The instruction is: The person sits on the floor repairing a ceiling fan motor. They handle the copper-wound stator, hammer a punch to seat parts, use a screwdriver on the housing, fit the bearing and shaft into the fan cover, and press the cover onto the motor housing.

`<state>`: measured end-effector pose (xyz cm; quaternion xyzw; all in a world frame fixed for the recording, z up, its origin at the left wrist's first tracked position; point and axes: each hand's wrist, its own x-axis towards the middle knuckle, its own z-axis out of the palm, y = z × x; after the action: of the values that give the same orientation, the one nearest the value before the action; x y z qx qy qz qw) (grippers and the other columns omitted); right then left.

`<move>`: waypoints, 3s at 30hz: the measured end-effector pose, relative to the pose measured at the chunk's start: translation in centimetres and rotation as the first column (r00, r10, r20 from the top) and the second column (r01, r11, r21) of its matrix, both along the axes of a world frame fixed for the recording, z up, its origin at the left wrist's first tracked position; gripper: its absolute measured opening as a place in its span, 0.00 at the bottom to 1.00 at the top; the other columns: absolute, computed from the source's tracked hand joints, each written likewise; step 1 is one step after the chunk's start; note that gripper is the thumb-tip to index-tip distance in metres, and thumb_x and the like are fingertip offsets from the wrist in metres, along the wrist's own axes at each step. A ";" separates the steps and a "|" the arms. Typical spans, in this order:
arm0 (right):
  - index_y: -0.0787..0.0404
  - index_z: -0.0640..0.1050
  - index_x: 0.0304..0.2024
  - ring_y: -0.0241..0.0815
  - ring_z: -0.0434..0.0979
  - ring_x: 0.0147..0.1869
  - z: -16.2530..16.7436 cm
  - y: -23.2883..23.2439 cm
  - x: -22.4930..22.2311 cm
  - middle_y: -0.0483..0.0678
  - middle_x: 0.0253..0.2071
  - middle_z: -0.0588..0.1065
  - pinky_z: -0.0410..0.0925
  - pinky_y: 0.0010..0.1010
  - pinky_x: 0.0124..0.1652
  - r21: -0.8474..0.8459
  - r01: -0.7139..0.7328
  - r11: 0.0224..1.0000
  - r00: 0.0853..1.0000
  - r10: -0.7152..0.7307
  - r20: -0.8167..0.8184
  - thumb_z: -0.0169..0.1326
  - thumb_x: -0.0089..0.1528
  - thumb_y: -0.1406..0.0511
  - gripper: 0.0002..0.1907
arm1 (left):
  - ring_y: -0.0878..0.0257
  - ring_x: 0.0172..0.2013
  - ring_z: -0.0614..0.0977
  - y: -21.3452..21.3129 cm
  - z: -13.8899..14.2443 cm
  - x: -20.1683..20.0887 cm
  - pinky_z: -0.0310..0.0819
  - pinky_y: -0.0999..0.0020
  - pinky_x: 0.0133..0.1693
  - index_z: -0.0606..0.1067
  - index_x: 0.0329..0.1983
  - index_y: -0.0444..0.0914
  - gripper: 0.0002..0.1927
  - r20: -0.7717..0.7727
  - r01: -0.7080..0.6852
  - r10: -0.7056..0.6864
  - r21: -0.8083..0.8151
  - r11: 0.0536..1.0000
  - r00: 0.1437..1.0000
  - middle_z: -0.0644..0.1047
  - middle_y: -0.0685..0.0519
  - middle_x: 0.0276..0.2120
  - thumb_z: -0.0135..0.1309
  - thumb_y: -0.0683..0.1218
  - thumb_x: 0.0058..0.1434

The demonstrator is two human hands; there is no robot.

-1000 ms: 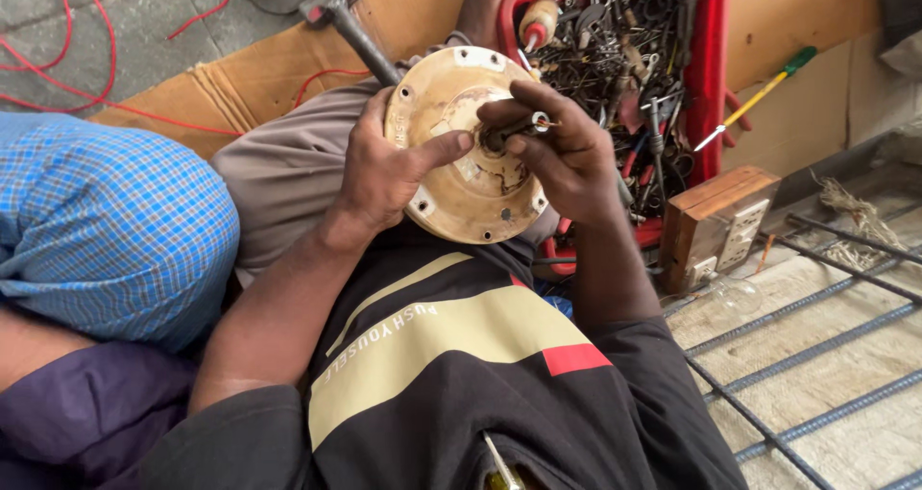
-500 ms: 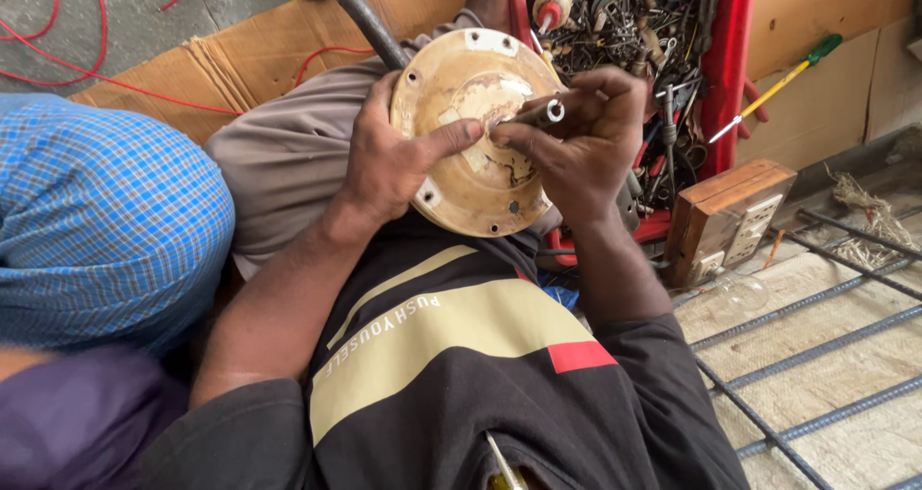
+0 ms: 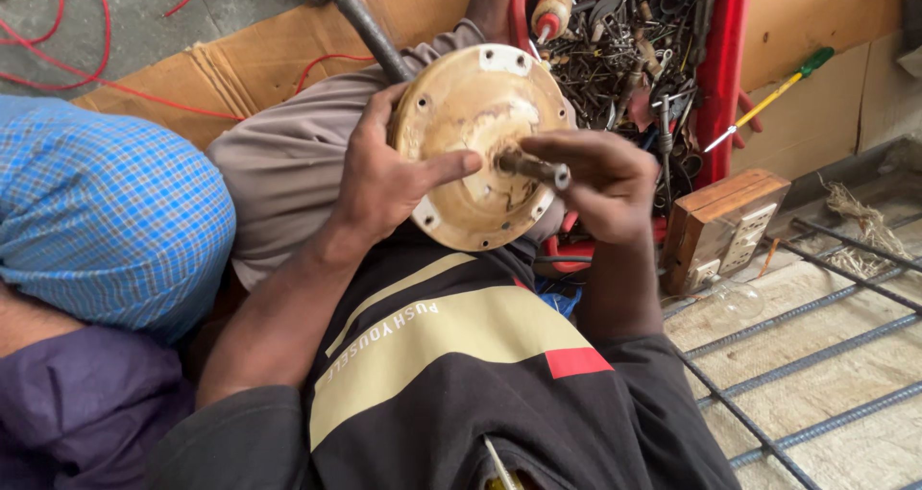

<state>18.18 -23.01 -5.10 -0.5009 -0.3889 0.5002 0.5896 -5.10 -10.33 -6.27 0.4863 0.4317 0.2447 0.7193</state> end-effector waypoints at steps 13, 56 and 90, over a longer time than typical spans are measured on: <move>0.72 0.73 0.61 0.40 0.80 0.56 -6.8 -3.5 -0.1 0.53 0.55 0.79 0.74 0.32 0.58 -0.270 0.415 0.869 0.855 -0.474 -0.211 0.58 0.70 0.65 0.22 | 0.63 0.55 0.81 -0.7 -0.7 -1.4 0.79 0.65 0.60 0.69 0.67 0.29 0.39 0.378 0.106 -0.030 -0.183 0.977 0.925 0.80 0.46 0.55 0.74 0.36 0.53; 0.77 0.74 0.62 0.42 0.81 0.53 -5.9 -2.5 0.1 0.58 0.54 0.80 0.75 0.31 0.57 -0.323 0.347 0.881 0.863 -0.435 -0.258 0.62 0.68 0.65 0.25 | 0.68 0.46 0.82 -3.1 -1.2 -1.7 0.79 0.73 0.51 0.67 0.56 0.30 0.23 0.190 -0.137 0.163 -0.144 0.980 0.968 0.81 0.44 0.47 0.65 0.43 0.67; 0.62 0.83 0.42 0.40 0.81 0.34 -4.7 19.1 -6.4 0.49 0.31 0.81 0.72 0.34 0.37 -0.832 -0.114 0.543 0.741 0.604 0.292 0.65 0.51 0.61 0.18 | 0.58 0.69 0.70 1.9 -1.4 -20.2 0.64 0.51 0.75 0.65 0.75 0.42 0.37 0.591 -0.607 0.674 -0.355 0.711 0.443 0.71 0.54 0.70 0.65 0.55 0.67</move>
<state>11.78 -3.95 -9.81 -0.7266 -0.3873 0.5647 0.0560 -25.32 -8.38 -7.71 0.1267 0.2958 0.6386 0.6990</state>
